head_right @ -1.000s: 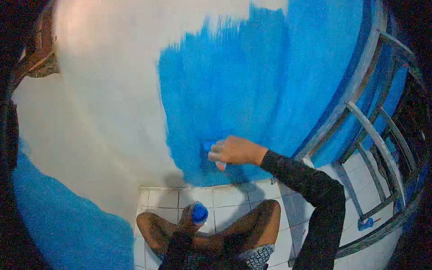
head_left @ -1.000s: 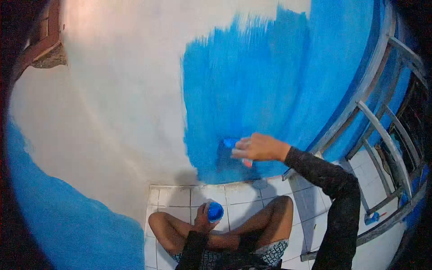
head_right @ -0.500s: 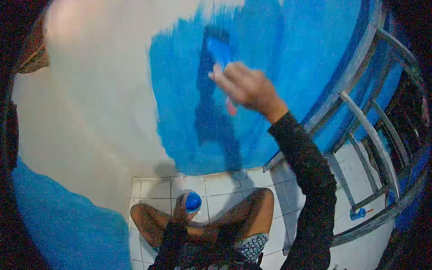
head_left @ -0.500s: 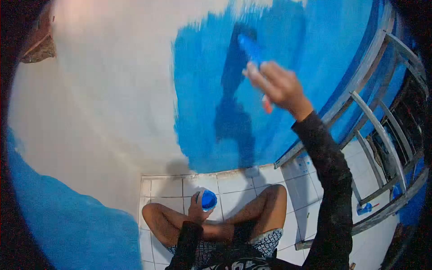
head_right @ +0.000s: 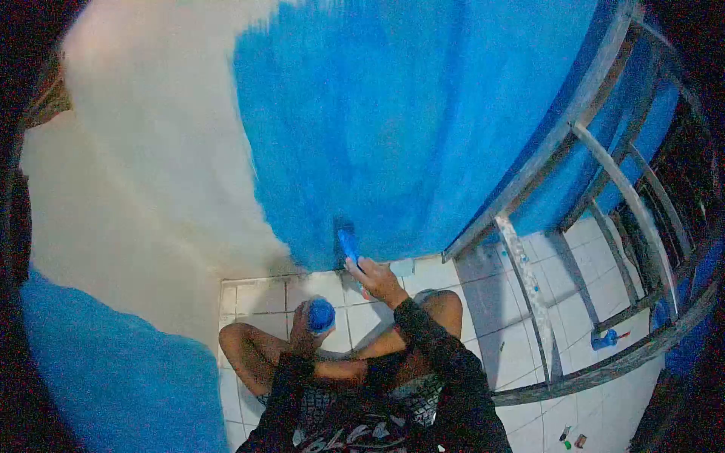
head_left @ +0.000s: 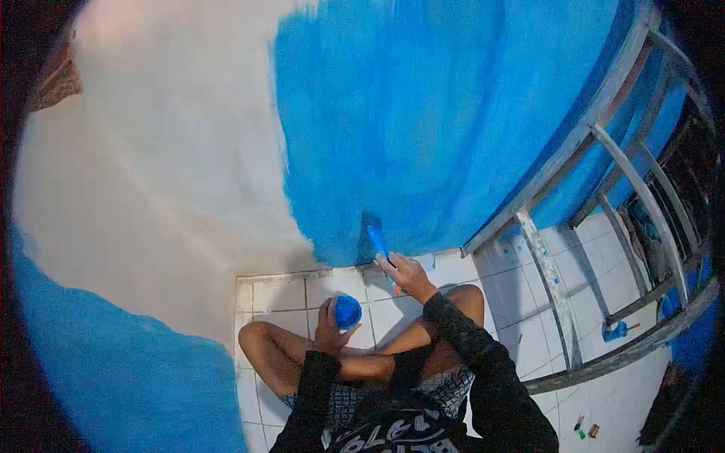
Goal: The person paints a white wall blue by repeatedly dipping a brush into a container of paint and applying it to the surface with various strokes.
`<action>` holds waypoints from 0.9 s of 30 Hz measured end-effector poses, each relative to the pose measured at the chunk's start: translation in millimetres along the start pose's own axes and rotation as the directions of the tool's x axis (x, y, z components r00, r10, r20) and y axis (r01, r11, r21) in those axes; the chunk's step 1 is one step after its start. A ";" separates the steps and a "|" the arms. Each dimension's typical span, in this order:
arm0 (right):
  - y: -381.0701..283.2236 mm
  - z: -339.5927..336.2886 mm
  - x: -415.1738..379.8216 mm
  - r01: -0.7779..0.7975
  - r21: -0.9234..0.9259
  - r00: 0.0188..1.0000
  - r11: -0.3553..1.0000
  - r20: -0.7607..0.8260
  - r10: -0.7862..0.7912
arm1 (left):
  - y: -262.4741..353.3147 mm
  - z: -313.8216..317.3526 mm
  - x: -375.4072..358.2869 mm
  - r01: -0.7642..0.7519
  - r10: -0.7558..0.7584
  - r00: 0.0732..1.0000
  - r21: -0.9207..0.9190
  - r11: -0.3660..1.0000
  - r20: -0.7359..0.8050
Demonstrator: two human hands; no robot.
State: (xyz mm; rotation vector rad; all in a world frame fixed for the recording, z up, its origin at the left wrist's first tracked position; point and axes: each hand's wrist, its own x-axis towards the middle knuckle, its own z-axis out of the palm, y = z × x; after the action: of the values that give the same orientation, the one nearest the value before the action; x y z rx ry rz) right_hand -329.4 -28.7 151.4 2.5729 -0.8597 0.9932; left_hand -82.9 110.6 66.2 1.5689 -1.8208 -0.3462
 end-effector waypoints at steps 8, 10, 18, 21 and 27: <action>-49.0 -32.8 -7.6 -0.397 0.519 0.793 0.757 -0.223 0.568 | 16.9 -9.1 1.6 0.089 -0.086 0.996 -0.093 0.992 0.034; -63.6 -31.7 -12.5 -0.484 0.769 0.613 0.418 -0.042 0.789 | 21.3 -12.2 1.5 0.084 -0.081 0.996 -0.103 0.991 0.029; -59.2 -69.8 -16.7 0.038 0.875 0.016 -0.483 0.483 0.876 | 15.1 -6.8 1.9 0.110 -0.106 0.990 -0.033 0.993 0.095; -55.2 -58.4 -31.7 0.238 0.799 -0.020 -0.552 0.572 0.820 | -13.1 16.5 -6.3 0.218 -0.188 0.974 -0.306 0.927 0.126; -36.0 -74.0 14.4 -0.194 0.966 0.082 -0.174 0.192 0.978 | 15.4 -4.9 2.7 0.153 -0.146 0.986 -0.105 0.983 0.076</action>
State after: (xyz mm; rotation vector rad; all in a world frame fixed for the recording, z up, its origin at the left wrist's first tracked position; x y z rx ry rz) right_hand -338.1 25.0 214.8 1.0819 -1.9985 3.4480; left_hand -91.4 112.7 80.0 1.6377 -1.7072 -0.5667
